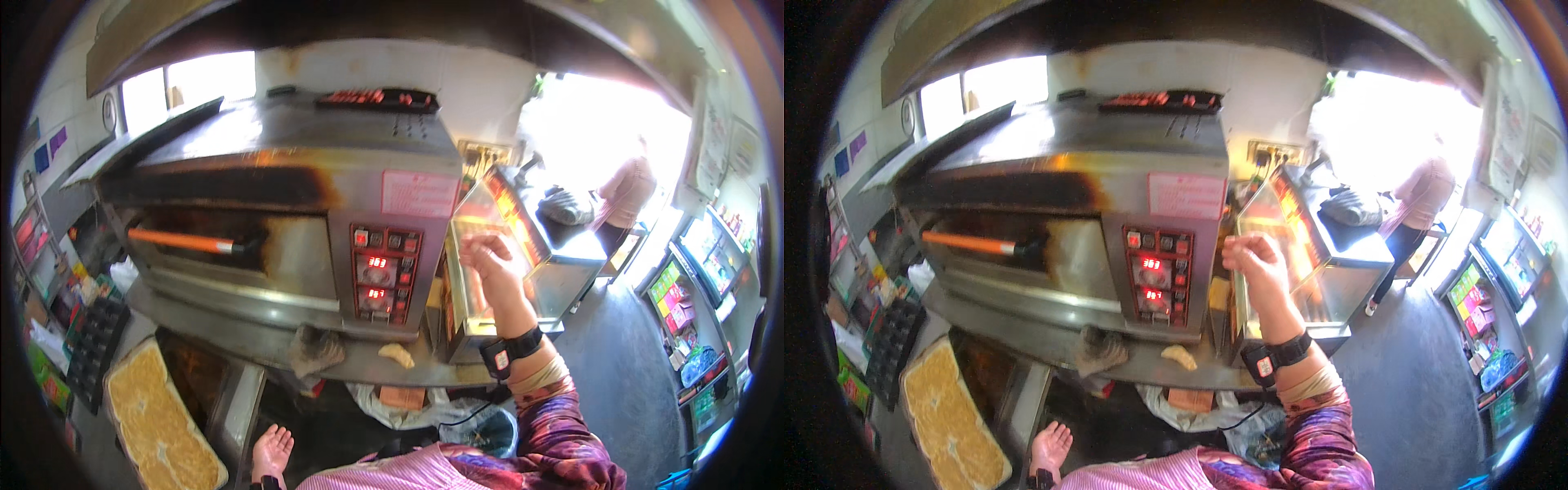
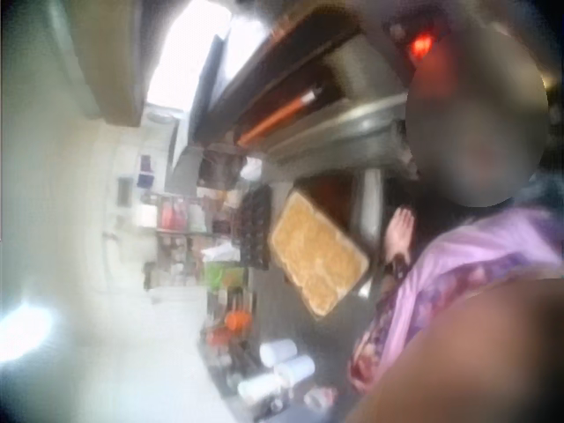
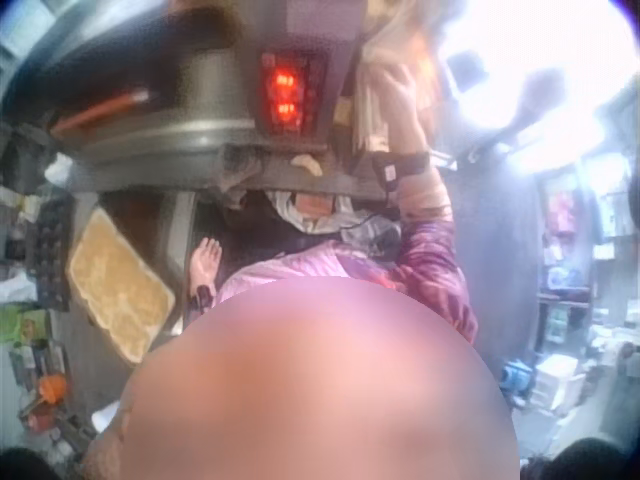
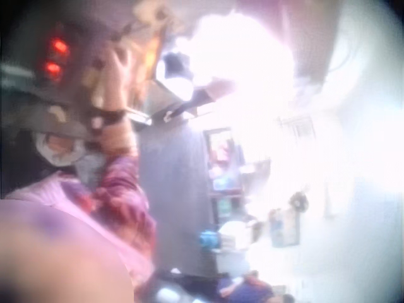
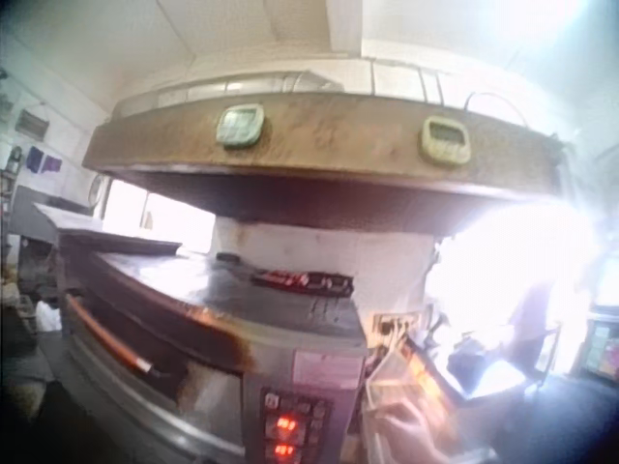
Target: The person prepares pizza by rolling out dough, spreading a filling, and baking it in an oven. They also handle dough pieces and use a dough sheeter to flatten the dough before placing it on a tray.
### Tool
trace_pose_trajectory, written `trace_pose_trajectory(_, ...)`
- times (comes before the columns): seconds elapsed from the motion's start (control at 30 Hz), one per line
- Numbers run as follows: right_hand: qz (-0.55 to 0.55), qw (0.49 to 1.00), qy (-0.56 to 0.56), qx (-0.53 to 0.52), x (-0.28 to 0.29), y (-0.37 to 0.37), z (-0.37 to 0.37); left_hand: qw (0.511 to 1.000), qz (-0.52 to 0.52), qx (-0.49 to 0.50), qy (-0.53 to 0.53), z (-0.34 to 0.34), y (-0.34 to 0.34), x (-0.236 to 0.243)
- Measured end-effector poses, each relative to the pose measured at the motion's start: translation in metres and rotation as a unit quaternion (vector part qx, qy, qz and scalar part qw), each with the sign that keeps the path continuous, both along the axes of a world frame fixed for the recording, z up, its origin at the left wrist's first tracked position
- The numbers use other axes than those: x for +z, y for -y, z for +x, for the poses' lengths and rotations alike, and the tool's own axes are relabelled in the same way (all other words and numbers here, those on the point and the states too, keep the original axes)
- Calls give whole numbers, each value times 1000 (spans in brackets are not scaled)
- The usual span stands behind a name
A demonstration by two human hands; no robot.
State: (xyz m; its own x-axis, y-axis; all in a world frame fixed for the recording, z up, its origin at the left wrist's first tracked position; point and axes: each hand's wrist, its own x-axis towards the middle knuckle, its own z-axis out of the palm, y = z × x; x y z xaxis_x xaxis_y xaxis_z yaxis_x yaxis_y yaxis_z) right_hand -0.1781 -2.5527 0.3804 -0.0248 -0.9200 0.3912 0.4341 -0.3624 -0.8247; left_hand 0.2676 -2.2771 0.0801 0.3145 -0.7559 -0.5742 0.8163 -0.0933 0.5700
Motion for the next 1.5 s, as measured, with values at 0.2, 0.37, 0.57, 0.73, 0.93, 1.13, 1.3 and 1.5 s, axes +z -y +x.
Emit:
trace_pose_trajectory(0.2, -322, 861, -200, -338, 187, 4, -47, 998, -22, -53, -17, 21, 92, 14)
trace_pose_trajectory(0.37, -395, 660, -281, -573, 298, 3, -71, 995, -58, -76, 9, 37, 162, 29)
trace_pose_trajectory(0.57, -372, 317, -429, -760, 343, 34, -88, 991, -60, -120, -2, 53, 209, 31)
trace_pose_trajectory(0.73, -389, 513, -419, -640, 338, 43, -114, 987, -49, -150, 7, 79, 247, -8)
trace_pose_trajectory(0.93, -441, 772, -178, -422, 252, 21, -83, 697, -38, -318, 642, 108, 324, -60)
trace_pose_trajectory(1.13, -285, 920, -170, -208, 107, 17, -18, 468, 27, -408, 783, 97, 363, -79)
trace_pose_trajectory(1.3, -287, 926, -204, -135, 67, 10, -8, 553, 108, -407, 719, 81, 345, -74)
trace_pose_trajectory(1.5, -292, 937, -183, -61, 44, 9, -12, 914, 152, -249, 281, 32, 312, -70)
